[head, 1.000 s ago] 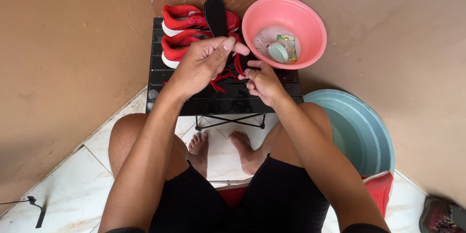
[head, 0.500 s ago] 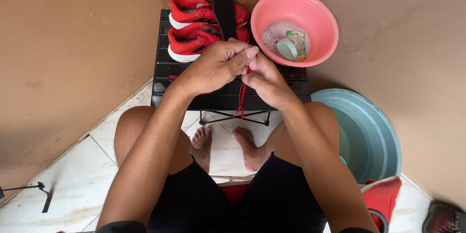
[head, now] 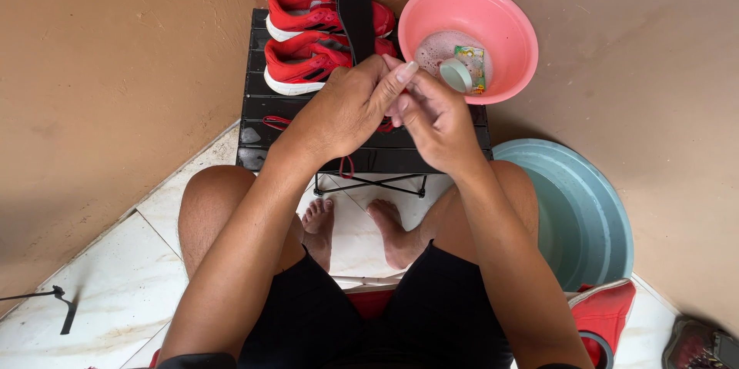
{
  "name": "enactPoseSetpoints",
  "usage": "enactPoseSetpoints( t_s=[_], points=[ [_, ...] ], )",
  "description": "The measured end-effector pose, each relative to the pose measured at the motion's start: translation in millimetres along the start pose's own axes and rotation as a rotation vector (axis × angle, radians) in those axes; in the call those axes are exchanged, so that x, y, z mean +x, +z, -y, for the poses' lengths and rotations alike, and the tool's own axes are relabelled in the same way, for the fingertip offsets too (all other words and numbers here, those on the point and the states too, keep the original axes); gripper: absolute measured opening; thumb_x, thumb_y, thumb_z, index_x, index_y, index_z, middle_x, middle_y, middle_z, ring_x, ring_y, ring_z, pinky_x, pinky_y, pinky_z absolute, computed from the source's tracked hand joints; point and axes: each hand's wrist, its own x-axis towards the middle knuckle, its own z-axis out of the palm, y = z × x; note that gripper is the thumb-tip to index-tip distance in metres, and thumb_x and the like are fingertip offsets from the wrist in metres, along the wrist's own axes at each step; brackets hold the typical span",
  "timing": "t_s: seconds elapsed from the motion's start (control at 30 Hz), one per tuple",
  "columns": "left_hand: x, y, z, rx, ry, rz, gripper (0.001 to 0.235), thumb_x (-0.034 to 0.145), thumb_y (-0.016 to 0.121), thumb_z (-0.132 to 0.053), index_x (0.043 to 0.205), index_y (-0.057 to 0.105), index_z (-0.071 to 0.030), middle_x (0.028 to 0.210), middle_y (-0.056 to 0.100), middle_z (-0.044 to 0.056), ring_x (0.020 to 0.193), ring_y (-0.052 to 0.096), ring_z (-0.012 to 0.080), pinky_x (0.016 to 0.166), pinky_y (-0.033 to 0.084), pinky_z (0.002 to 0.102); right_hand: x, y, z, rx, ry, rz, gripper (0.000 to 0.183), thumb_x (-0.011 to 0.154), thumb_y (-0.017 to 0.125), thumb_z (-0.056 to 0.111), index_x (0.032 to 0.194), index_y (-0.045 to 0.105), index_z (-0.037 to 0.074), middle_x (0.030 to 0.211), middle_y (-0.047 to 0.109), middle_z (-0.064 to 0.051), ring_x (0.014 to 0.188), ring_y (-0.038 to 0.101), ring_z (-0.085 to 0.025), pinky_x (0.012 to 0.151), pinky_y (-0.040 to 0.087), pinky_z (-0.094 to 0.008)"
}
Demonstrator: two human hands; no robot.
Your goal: The person unties red shoelaces from a pair of red sneakers, scrubs them with a brush and soapy water on a small table, then rinses them with clean water from a cup. The cleaned laces are held in hand at the end.
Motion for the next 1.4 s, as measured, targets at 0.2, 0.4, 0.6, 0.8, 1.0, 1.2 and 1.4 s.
enactPoseSetpoints(
  t_s=[0.2,0.4,0.6,0.8,1.0,1.2,1.4],
  points=[
    [5.7,13.0,57.0,-0.161,-0.038,-0.073,0.065,0.129,0.039,-0.069,0.128,0.063,-0.008,0.074,0.074,0.006,0.071,0.077,0.0238,0.074,0.065,0.044,15.7,-5.9,17.3,-0.139,-0.030,-0.114,0.025,0.128,0.060,-0.005,0.141,0.080,-0.011,0.096,0.080,-0.021,0.079,0.076,-0.020,0.084,0.068,-0.038],
    [-5.6,62.3,139.8,-0.450,0.007,0.044,0.057,0.097,0.107,-0.039,0.138,0.078,-0.012,0.102,0.072,0.000,0.092,0.068,0.0130,0.075,0.056,0.028,6.1,-1.2,10.2,0.001,0.066,-0.237,0.023,0.131,0.061,0.009,0.137,0.080,-0.003,0.096,0.081,-0.018,0.080,0.080,-0.019,0.061,0.054,-0.023],
    [-1.8,103.2,143.9,-0.462,0.180,-0.020,0.035,0.112,0.098,-0.034,0.130,0.085,-0.006,0.132,0.079,0.010,0.131,0.071,0.0216,0.109,0.064,0.042,0.3,-2.6,-8.0,0.256,0.138,-0.369,0.024,0.129,0.066,0.012,0.140,0.073,-0.009,0.099,0.074,-0.020,0.087,0.077,-0.020,0.082,0.079,-0.045],
    [8.7,120.2,147.6,-0.860,-0.001,-0.055,0.051,0.133,0.054,-0.052,0.107,0.068,-0.010,0.076,0.046,-0.006,0.066,0.050,0.0058,0.073,0.067,0.032,1.7,-16.9,-1.5,-0.160,0.029,-0.119,0.062,0.134,0.071,0.022,0.187,0.046,0.004,0.158,0.073,-0.024,0.142,0.068,-0.029,0.125,0.060,-0.049],
    [27.9,55.9,101.8,-0.788,-0.183,-0.180,0.068,0.123,0.044,-0.077,0.124,0.065,-0.012,0.081,0.055,-0.003,0.068,0.059,0.0079,0.047,0.039,0.021,-36.1,0.2,-113.7,0.207,0.400,0.162,0.045,0.109,0.097,0.009,0.152,0.084,0.008,0.136,0.093,-0.009,0.121,0.086,-0.017,0.114,0.069,-0.040],
    [20.6,-16.0,69.7,-0.673,-0.284,0.018,0.048,0.122,0.043,-0.061,0.120,0.063,-0.018,0.087,0.034,-0.009,0.072,0.033,0.0071,0.061,0.030,0.026,9.2,11.5,-52.3,0.366,0.286,0.258,0.079,0.121,0.074,0.009,0.190,0.037,0.003,0.183,0.059,-0.018,0.179,0.054,-0.031,0.159,0.035,-0.050],
    [10.6,-23.6,68.4,-0.387,-0.424,0.275,0.034,0.124,0.047,-0.043,0.098,0.059,-0.023,0.084,0.038,-0.011,0.068,0.039,0.0038,0.052,0.033,0.021,51.5,21.7,-16.9,0.508,0.554,0.078,0.068,0.125,0.069,0.055,0.170,0.073,0.004,0.096,0.078,-0.008,0.097,0.081,-0.023,0.090,0.057,-0.032]
  ],
)
